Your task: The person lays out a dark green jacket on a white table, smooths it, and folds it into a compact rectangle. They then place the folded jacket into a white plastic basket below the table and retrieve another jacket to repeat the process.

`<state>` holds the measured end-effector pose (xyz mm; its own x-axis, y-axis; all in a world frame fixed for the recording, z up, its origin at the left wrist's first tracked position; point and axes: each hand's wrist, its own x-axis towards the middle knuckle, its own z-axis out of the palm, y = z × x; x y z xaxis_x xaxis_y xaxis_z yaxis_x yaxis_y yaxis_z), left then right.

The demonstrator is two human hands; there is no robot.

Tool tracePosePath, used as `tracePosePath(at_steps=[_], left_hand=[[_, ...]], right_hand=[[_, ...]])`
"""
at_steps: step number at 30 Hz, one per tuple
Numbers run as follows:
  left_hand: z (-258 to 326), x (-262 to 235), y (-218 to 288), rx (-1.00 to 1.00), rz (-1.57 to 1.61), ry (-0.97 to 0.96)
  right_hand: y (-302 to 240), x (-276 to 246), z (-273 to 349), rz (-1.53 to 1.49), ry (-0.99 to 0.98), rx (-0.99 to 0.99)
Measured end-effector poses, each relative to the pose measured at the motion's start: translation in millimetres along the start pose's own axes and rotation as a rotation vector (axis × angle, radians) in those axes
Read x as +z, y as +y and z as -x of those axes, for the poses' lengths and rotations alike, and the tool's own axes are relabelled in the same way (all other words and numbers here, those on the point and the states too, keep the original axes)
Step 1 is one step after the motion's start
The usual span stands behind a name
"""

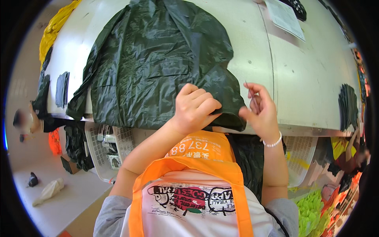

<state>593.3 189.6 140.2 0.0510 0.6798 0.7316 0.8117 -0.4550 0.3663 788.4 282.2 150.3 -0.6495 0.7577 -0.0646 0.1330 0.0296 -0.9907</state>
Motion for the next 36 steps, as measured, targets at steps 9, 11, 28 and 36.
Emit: tracePosePath(at_steps=[9, 11, 28, 36], left_hand=[[75.5, -53.0, -28.3, -0.306, 0.123, -0.489], [146.0, -95.4, -55.9, -0.537, -0.141, -0.499], [281.9, -238.3, -250.3, -0.857, -0.622, -0.543], [188.2, -193.6, -456.0, -0.612, -0.782, -0.269]], right_hand=[[76.8, 11.1, 16.7, 0.888, -0.054, 0.079], [112.3, -10.4, 46.2, 0.593, 0.039, 0.113], [120.7, 240.7, -66.9, 1.233, -0.05, 0.082], [158.2, 211.9, -268.3, 1.534, 0.349, -0.026]])
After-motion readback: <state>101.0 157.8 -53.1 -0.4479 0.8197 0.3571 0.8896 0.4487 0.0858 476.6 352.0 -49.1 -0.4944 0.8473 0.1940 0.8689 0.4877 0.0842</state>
